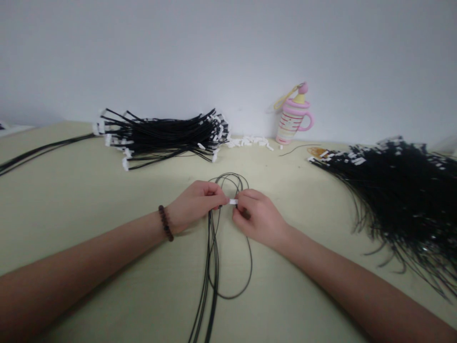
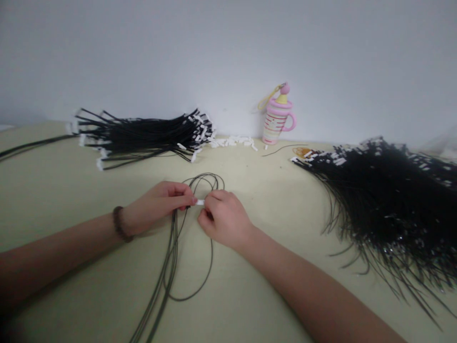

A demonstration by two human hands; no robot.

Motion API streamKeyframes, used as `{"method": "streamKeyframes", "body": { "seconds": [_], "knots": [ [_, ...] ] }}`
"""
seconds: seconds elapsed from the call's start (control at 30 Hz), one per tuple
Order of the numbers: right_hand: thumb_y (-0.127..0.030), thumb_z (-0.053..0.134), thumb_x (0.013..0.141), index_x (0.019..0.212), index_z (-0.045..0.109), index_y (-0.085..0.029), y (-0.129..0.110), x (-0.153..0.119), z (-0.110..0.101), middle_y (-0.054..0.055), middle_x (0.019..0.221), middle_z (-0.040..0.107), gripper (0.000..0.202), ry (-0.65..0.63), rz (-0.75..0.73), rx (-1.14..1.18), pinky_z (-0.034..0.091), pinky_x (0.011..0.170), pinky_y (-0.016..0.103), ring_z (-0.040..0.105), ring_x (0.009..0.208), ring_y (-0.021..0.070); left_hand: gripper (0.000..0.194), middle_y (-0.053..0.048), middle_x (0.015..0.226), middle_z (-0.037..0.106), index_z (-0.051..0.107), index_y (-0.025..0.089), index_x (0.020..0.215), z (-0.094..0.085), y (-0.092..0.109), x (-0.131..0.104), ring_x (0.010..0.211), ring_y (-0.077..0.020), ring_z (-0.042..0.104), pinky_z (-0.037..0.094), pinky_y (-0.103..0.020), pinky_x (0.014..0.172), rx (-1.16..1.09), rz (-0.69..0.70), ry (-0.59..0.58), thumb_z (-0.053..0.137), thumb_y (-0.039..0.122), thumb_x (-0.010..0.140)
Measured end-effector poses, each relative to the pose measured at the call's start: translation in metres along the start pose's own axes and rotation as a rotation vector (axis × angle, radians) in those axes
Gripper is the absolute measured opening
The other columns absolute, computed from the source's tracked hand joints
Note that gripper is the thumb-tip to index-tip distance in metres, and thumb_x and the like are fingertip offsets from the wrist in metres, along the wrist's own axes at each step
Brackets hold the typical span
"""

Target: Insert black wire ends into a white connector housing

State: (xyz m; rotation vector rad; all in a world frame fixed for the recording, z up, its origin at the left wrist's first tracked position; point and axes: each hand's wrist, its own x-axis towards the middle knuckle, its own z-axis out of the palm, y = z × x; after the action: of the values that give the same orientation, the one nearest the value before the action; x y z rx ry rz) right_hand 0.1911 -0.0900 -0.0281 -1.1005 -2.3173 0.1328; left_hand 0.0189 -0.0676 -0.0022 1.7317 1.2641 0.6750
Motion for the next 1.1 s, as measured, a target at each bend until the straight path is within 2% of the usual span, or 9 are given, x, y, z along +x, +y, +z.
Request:
{"method": "streamKeyframes", "body": {
  "seconds": [1.1],
  "knots": [
    [-0.016,0.048,0.077,0.062,0.040,-0.017,0.0001,0.0009,0.0002,0.001,0.068,0.049,0.016,-0.009,-0.005,-0.010,0.035,0.064,0.024,0.046,0.068,0.0121,0.017,0.004,0.052,0.045,0.052,0.016,0.057,-0.0004,-0.0025,-0.0001,0.052,-0.0095,0.037,0.027,-0.023,0.050,0.006,0.017,-0.004,0.054,0.027,0.070]
  ]
}}
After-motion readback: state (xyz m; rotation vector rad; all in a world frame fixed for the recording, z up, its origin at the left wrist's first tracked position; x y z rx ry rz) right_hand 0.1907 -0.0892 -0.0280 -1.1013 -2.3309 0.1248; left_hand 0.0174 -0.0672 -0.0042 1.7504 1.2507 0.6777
